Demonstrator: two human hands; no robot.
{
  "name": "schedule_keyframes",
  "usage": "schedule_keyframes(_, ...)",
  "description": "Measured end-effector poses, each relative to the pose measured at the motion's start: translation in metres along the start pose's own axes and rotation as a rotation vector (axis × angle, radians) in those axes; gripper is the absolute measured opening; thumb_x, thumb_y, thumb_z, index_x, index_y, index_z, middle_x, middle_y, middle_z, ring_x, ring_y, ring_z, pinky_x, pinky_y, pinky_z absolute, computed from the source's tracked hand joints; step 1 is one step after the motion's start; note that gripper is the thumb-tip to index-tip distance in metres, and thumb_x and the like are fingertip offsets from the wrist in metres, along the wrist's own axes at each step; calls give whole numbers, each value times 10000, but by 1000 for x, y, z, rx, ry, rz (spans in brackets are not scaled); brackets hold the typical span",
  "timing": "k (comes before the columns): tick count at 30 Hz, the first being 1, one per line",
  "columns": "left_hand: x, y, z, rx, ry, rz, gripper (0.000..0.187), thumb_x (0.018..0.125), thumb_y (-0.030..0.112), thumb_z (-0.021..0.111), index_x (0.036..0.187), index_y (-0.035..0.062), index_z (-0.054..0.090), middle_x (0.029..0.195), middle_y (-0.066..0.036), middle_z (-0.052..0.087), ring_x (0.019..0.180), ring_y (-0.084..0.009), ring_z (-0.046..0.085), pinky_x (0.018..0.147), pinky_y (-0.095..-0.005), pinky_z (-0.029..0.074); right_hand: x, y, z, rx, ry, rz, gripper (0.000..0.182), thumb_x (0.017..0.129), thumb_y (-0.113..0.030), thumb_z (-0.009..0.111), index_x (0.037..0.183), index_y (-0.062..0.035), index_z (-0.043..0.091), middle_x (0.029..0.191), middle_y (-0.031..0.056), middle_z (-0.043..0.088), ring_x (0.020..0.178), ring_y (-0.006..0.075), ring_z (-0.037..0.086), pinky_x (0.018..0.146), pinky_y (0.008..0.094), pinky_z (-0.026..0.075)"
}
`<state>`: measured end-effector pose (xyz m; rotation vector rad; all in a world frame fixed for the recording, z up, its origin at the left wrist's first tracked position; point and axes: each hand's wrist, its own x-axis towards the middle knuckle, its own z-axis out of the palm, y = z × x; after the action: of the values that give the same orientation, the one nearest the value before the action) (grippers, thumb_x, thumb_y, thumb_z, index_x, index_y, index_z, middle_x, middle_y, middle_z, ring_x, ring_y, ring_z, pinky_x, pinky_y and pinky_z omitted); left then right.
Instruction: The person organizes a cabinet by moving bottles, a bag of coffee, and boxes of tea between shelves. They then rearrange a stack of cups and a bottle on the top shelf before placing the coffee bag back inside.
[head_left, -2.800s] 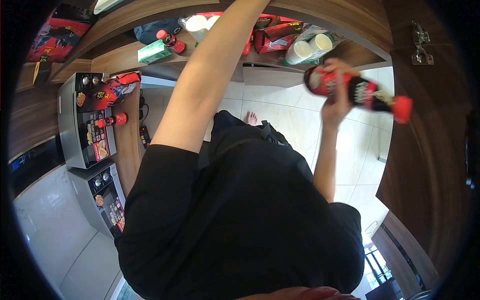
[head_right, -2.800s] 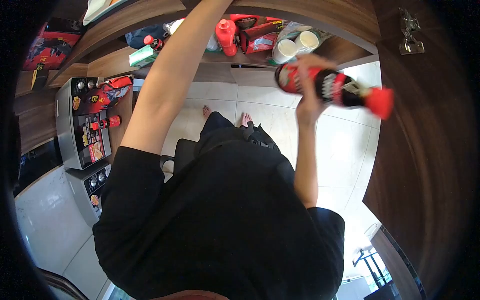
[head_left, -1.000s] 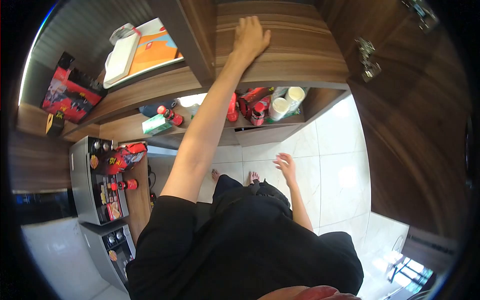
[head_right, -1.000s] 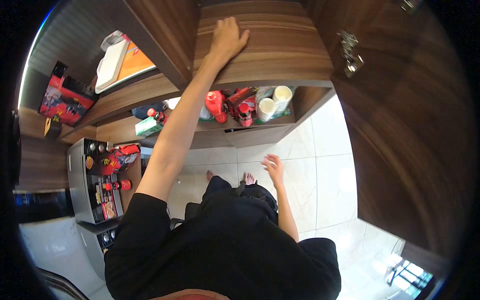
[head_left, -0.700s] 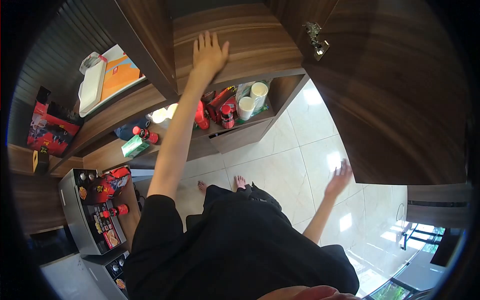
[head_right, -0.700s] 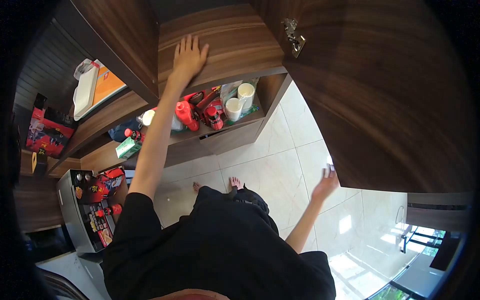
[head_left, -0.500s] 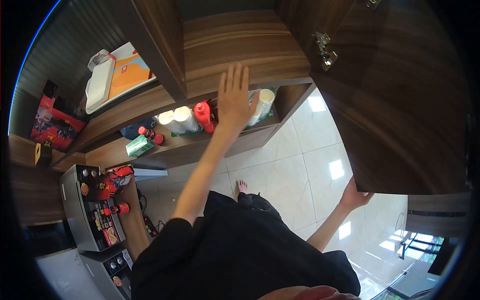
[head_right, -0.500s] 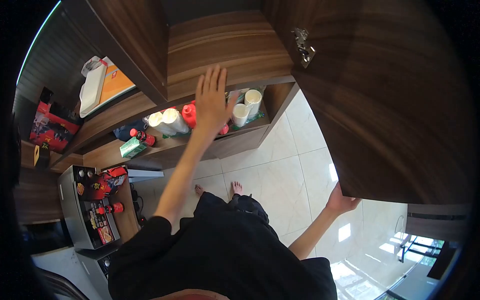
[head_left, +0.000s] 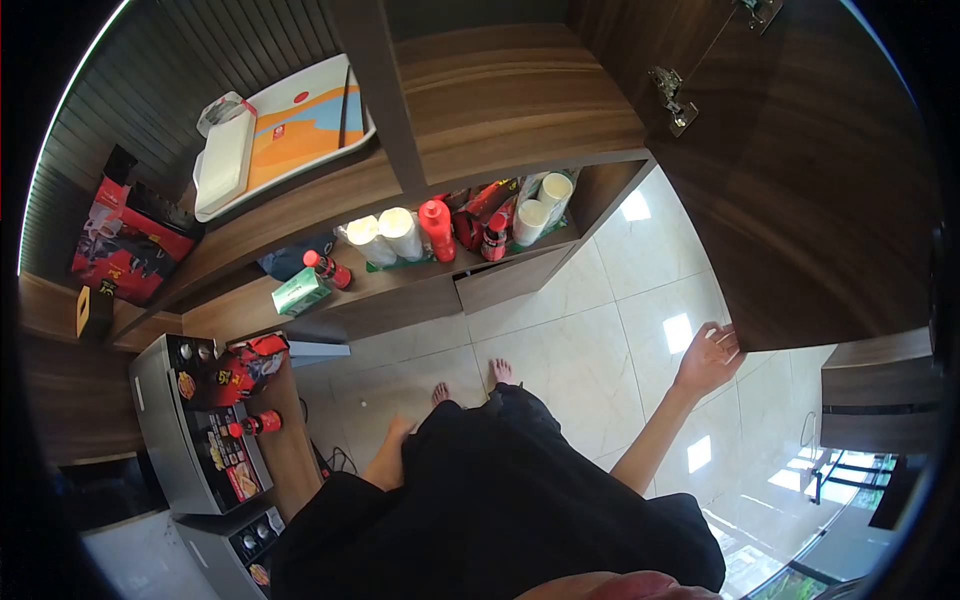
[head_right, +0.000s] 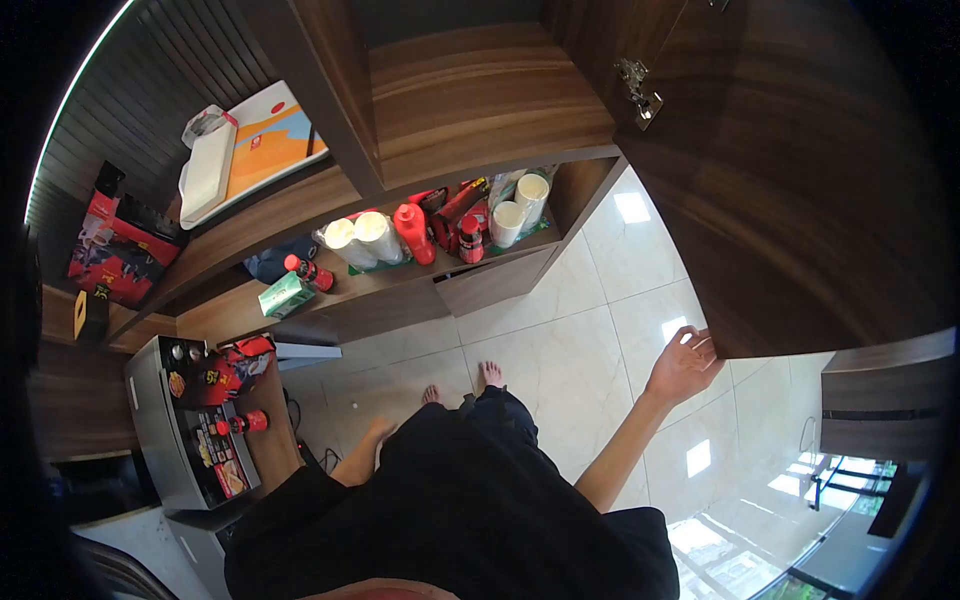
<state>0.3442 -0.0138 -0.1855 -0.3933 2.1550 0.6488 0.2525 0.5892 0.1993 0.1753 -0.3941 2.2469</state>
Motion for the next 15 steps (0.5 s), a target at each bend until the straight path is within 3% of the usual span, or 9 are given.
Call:
schedule_keyframes(1, 0, -48, 7, -80, -170, -271, 493, 820, 320, 720, 1176, -8, 628, 988, -192, 707, 796, -352, 690, 700, -456, 574, -11, 9, 19, -60, 80, -52, 234, 1017, -221, 494, 1110, -39, 609, 1175, 89, 662, 1160, 191, 571, 944, 382, 421)
schedule_keyframes(2, -30, -62, -1, -188, -59, -370, 243, 793, 235, 702, 849, -2, 696, 711, -133, 683, 621, -240, 677, 562, -373, 541, -22, 19, 46, -123, 157, -101, 235, 1022, -231, 486, 1103, -42, 602, 1206, 85, 648, 1193, 189, 549, 941, 375, 421)
schedule_keyframes(4, -67, -83, -23, -483, 82, -297, 254, 818, 237, 688, 820, -17, 673, 712, -130, 683, 625, -223, 677, 574, -381, 544, -34, 28, 65, -285, 268, -187, 252, 1030, -256, 469, 1101, -44, 586, 1265, 85, 618, 1253, 190, 505, 934, 362, 420)
schedule_keyframes(7, -48, -164, -3, -524, 311, -90, 301, 834, 269, 682, 782, -27, 663, 706, -142, 683, 642, -232, 687, 594, -383, 548, -53, 39, 75, -478, 352, -263, 300, 1037, -297, 443, 1126, -38, 564, 1325, 97, 581, 1307, 201, 457, 928, 352, 415)
schedule_keyframes(10, -57, -160, -25, -264, 123, -298, 300, 840, 279, 678, 866, -20, 673, 756, -152, 705, 683, -240, 704, 641, -380, 556, -68, 48, 86, -510, 380, -282, 347, 1029, -331, 437, 1165, -30, 541, 1322, 113, 574, 1303, 213, 456, 937, 353, 402)
schedule_keyframes(13, -24, -168, -28, 67, 107, -35, 305, 844, 265, 676, 972, -11, 660, 817, -165, 719, 733, -248, 718, 678, -379, 559, -92, 66, 95, -628, 427, -341, 385, 1006, -363, 463, 1201, -33, 502, 1291, 117, 580, 1295, 213, 459, 958, 368, 381)
schedule_keyframes(15, 6, -138, -41, -10, 25, 12, 325, 846, 254, 678, 1047, 2, 643, 850, -159, 724, 769, -249, 721, 704, -387, 560, -109, 77, 99, -712, 443, -357, 394, 990, -375, 492, 1210, -48, 487, 1188, 96, 584, 1178, 186, 487, 922, 348, 368)
